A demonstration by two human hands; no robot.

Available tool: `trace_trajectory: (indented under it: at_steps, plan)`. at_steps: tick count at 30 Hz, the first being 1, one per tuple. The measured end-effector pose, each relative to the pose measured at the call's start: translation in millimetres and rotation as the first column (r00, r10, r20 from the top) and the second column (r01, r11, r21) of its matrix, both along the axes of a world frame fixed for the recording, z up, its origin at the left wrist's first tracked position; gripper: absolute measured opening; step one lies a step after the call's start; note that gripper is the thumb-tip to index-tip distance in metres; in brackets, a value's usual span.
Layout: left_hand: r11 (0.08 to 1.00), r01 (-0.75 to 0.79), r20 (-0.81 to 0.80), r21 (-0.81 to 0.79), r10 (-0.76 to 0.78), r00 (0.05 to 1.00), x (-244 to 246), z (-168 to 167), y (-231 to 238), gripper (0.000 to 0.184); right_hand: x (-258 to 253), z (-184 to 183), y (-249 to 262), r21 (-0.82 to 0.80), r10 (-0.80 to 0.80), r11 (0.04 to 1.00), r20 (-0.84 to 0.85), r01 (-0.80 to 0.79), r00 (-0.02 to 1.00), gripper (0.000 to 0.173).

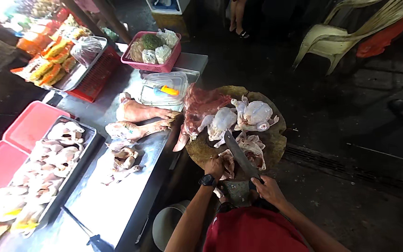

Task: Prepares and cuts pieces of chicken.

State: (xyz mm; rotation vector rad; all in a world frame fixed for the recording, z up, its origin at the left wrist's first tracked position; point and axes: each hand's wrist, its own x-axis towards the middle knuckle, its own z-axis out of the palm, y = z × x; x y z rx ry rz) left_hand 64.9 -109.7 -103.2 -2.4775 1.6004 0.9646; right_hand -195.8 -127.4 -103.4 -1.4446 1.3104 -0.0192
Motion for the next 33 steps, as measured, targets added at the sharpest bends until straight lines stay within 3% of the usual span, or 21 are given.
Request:
trace_trajectory:
  at_steps: [5, 11, 15, 19, 24, 28, 33]
  plan:
    - [0.999, -0.017, -0.017, 0.028, 0.018, 1.000, 11, 35, 8, 0.032, 32, 19, -12, 0.179, -0.039, 0.984, 0.098, 0.021, 0.994, 0.041]
    - [0.996, -0.052, -0.141, -0.067, 0.042, 0.989, 13, 32, 15, 0.026, 68, 19, -13, 0.339, -0.148, 0.939, 0.233, 0.062, 0.961, 0.036]
    - [0.987, -0.134, -0.159, -0.093, 0.119, 0.980, 21, 39, 12, 0.025, 13, 24, -1, 0.465, 0.014, 0.879, 0.202, -0.108, 0.979, 0.037]
    - [0.857, -0.376, -0.141, -0.353, 0.348, 0.927, 53, 41, 15, 0.019, -58, 37, 4, 0.487, 0.191, 0.847, 0.100, -0.215, 0.977, 0.038]
    - [0.930, -0.353, -0.151, -0.105, 0.336, 0.930, 46, 16, 10, 0.022, -61, 41, 1, 0.429, -0.003, 0.902, 0.108, -0.044, 0.994, 0.031]
    - [0.966, -0.174, 0.019, 0.190, 0.174, 0.985, 12, 13, -6, 0.048, -41, 36, -5, 0.389, -0.124, 0.919, 0.142, 0.060, 0.982, 0.031]
    - [0.962, -0.055, 0.083, 0.267, 0.034, 0.996, 5, 16, -10, 0.034, -20, 27, -10, 0.404, -0.125, 0.914, 0.186, 0.041, 0.975, 0.031]
